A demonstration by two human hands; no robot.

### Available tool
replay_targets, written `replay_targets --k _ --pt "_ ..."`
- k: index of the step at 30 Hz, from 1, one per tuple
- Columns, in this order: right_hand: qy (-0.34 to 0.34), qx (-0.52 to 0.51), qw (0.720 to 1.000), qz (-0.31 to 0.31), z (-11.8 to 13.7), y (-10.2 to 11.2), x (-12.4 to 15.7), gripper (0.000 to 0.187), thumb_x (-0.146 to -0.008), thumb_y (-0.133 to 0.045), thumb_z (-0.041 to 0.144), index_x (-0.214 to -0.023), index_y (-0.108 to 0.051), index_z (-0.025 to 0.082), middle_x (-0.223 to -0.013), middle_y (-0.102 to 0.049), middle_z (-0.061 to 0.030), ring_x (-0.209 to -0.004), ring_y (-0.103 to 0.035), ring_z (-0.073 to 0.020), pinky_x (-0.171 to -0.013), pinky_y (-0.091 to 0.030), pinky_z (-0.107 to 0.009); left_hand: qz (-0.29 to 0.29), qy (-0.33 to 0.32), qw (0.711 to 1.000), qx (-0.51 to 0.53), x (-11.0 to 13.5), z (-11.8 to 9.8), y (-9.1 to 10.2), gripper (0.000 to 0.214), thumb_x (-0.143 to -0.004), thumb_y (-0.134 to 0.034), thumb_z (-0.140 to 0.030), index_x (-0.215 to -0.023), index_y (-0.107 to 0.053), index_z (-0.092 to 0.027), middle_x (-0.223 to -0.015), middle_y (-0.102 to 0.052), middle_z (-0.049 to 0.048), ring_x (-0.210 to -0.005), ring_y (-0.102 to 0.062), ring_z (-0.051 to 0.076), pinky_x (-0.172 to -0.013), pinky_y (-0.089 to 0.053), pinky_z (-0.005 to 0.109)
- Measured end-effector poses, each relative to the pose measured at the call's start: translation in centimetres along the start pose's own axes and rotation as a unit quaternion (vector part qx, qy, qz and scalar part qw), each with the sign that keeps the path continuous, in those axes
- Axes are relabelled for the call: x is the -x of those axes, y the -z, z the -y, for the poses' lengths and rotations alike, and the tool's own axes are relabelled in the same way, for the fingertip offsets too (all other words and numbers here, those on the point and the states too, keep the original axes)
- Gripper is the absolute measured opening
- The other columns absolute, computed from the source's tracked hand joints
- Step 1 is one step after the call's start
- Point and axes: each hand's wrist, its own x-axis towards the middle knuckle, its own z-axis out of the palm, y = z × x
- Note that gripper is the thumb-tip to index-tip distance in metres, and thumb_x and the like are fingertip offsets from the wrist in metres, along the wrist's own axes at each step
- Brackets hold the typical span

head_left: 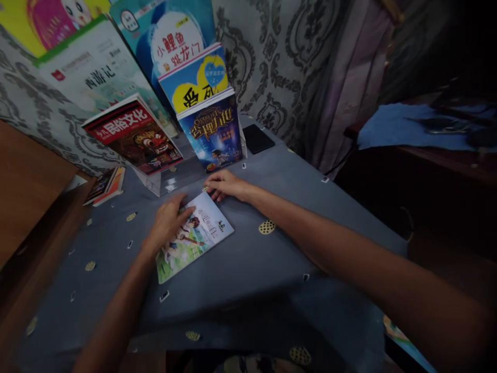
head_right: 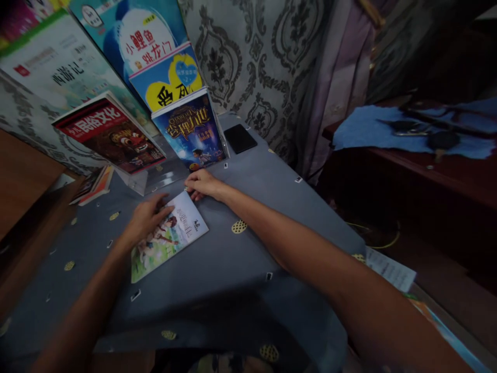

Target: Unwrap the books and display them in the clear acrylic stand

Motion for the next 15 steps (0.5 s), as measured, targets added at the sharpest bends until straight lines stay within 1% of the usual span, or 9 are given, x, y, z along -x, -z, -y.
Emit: replay_targets --k 2,3,5,7,9,11,13,14,15 --pt "-0.002 0.010 1.000 0.008 0.0 0.0 0.0 0.011 -0.096 -0.061 0.010 -0.086 -0.063 0.014 -0.066 -0.068 0.0019 -0.046 -0.063 -0.0061 -0.038 -0.044 -0.011 0.050 0.028 0.994 0.088 -1.1 1.6 -0.3 0.037 -0.091 -0.052 -0.050 -0.089 -0.069 -0.017 -0.070 -0.062 0.0007 -0.067 -0.057 0.018 -0.064 -0.044 0.029" --pt "-0.003 0.015 1.000 0.013 0.0 -0.1 0.0 0.009 -0.096 -0.062 0.010 -0.088 -0.064 0.014 -0.066 -0.068 0.0020 -0.046 -0.064 -0.0064 -0.038 -0.043 -0.011 0.062 0.040 0.989 0.131 -1.5 2.1 -0.5 0.041 -0.089 -0.051 -0.053 -0.076 -0.065 -0.017 -0.061 -0.055 -0.0015 -0.060 -0.051 0.015 -0.058 -0.039 0.027" --pt "-0.003 0.025 0.999 0.025 0.0 0.0 0.0 0.007 -0.095 -0.064 0.011 -0.089 -0.064 0.014 -0.065 -0.068 0.0021 -0.046 -0.064 -0.0071 -0.037 -0.040 -0.012 0.068 0.062 0.975 0.201 -2.0 2.7 -0.8 0.049 -0.086 -0.051 -0.060 -0.062 -0.056 -0.018 -0.053 -0.046 -0.0033 -0.054 -0.042 0.012 -0.052 -0.031 0.025" --pt "0.000 0.028 0.999 0.035 -0.2 0.0 -0.1 0.005 -0.094 -0.066 0.012 -0.089 -0.065 0.015 -0.064 -0.067 0.0025 -0.046 -0.064 -0.0072 -0.038 -0.040 -0.012 0.066 0.065 0.969 0.229 -1.9 2.5 -0.8 0.052 -0.084 -0.050 -0.064 -0.061 -0.054 -0.018 -0.053 -0.044 -0.0037 -0.053 -0.039 0.011 -0.050 -0.028 0.024" --pt "0.000 0.031 0.999 0.035 -0.5 0.1 -0.3 0.005 -0.093 -0.067 0.014 -0.089 -0.065 0.014 -0.064 -0.067 0.0023 -0.046 -0.064 -0.0071 -0.039 -0.041 -0.012 0.071 0.050 0.972 0.219 -1.6 1.8 -0.6 0.051 -0.086 -0.051 -0.064 -0.066 -0.057 -0.017 -0.055 -0.047 -0.0036 -0.055 -0.040 0.011 -0.051 -0.028 0.024" --pt "0.002 0.031 0.999 0.037 -0.7 0.2 -0.4 0.004 -0.093 -0.067 0.016 -0.090 -0.066 0.015 -0.066 -0.069 0.0011 -0.048 -0.065 -0.0075 -0.041 -0.043 -0.012 0.096 0.032 0.970 0.222 -1.2 0.9 -0.3 0.045 -0.084 -0.058 -0.061 -0.072 -0.060 -0.017 -0.061 -0.052 -0.0032 -0.058 -0.045 0.012 -0.053 -0.031 0.023" --pt "0.004 0.029 0.999 0.041 -0.8 0.2 -0.5 0.005 -0.094 -0.066 0.019 -0.093 -0.067 0.015 -0.069 -0.071 -0.0007 -0.051 -0.066 -0.0082 -0.042 -0.043 -0.013 0.143 0.029 0.949 0.279 -1.1 0.3 -0.2 0.042 -0.077 -0.069 -0.059 -0.074 -0.061 -0.018 -0.065 -0.056 -0.0031 -0.061 -0.049 0.012 -0.054 -0.034 0.023" --pt "0.005 0.027 0.999 0.046 -0.9 0.3 -0.5 0.006 -0.095 -0.065 0.020 -0.094 -0.067 0.015 -0.071 -0.072 -0.0015 -0.053 -0.067 -0.0087 -0.042 -0.044 -0.013 0.162 0.038 0.932 0.323 -1.1 0.2 -0.3 0.043 -0.073 -0.072 -0.059 -0.073 -0.060 -0.018 -0.065 -0.056 -0.0034 -0.060 -0.049 0.012 -0.053 -0.035 0.022" --pt "0.005 0.026 0.998 0.049 -0.9 0.3 -0.5 0.007 -0.095 -0.065 0.021 -0.095 -0.068 0.015 -0.072 -0.072 -0.0020 -0.054 -0.067 -0.0090 -0.043 -0.044 -0.013 0.166 0.056 0.913 0.368 -1.2 0.3 -0.4 0.044 -0.070 -0.075 -0.059 -0.071 -0.058 -0.018 -0.064 -0.055 -0.0039 -0.058 -0.048 0.011 -0.052 -0.035 0.022"
